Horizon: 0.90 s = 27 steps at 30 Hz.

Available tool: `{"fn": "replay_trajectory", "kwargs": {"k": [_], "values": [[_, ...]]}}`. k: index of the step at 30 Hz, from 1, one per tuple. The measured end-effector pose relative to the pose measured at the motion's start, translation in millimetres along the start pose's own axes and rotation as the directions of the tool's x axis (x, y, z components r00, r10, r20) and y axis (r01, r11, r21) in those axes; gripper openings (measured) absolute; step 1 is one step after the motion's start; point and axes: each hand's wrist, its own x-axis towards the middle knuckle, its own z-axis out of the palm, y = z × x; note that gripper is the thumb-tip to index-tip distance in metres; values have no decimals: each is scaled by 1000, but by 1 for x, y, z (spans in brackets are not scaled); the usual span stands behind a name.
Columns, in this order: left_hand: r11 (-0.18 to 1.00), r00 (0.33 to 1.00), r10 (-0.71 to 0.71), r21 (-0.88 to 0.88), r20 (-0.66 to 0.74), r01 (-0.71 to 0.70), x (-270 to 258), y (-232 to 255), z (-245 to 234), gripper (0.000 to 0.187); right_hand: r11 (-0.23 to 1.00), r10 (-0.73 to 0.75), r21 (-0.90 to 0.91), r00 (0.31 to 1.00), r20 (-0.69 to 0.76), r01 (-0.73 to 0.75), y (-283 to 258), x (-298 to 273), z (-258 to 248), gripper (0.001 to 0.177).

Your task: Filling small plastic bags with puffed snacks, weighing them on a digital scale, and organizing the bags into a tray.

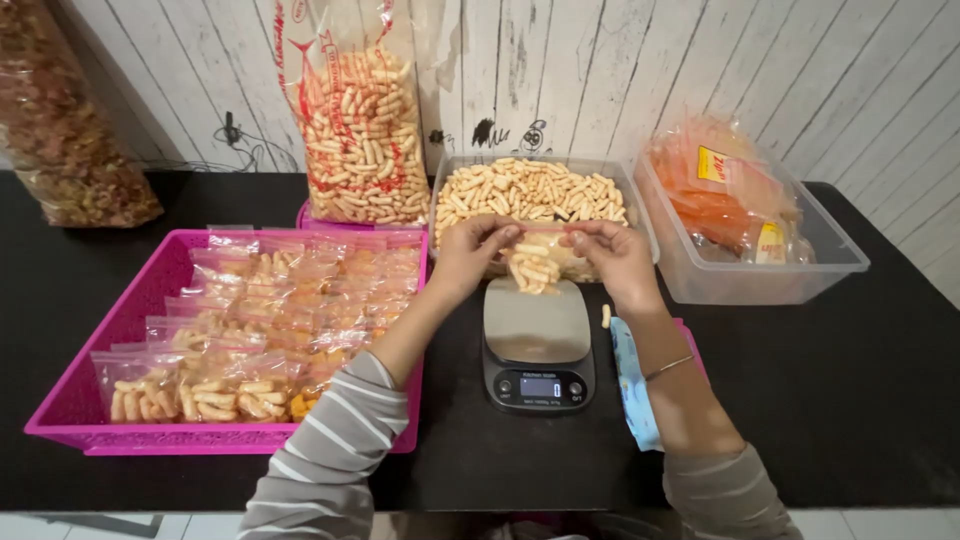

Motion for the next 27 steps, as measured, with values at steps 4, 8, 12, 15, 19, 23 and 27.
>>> {"fn": "replay_trajectory", "kwargs": {"k": [4,8,12,15,19,23,27], "values": [[1000,999,16,-13,-36,-17,7,-3,-19,19,999,-38,6,998,53,38,-14,14,17,21],[999,995,41,33,-88,-38,2,15,-49,18,996,-83,44,990,110,79,-27,27,48,19],[986,988,62,162,-139,-39,-2,26,-93,18,991,-129,72,966,223,116,-16,50,89,22],[982,984,31,189,-177,3,-18,50,-125,18,990,-113,119,948,299,80,-13,56,127,23],[966,966,20,253,-256,47,-35,45,-182,16,985,-111,169,908,405,46,0,66,186,23],[930,939,-25,338,-343,148,-62,58,-231,18,976,-82,213,850,520,-36,12,67,245,24],[869,913,-82,420,-399,262,-87,79,-273,21,977,-74,199,759,647,-74,11,61,299,27]]}}
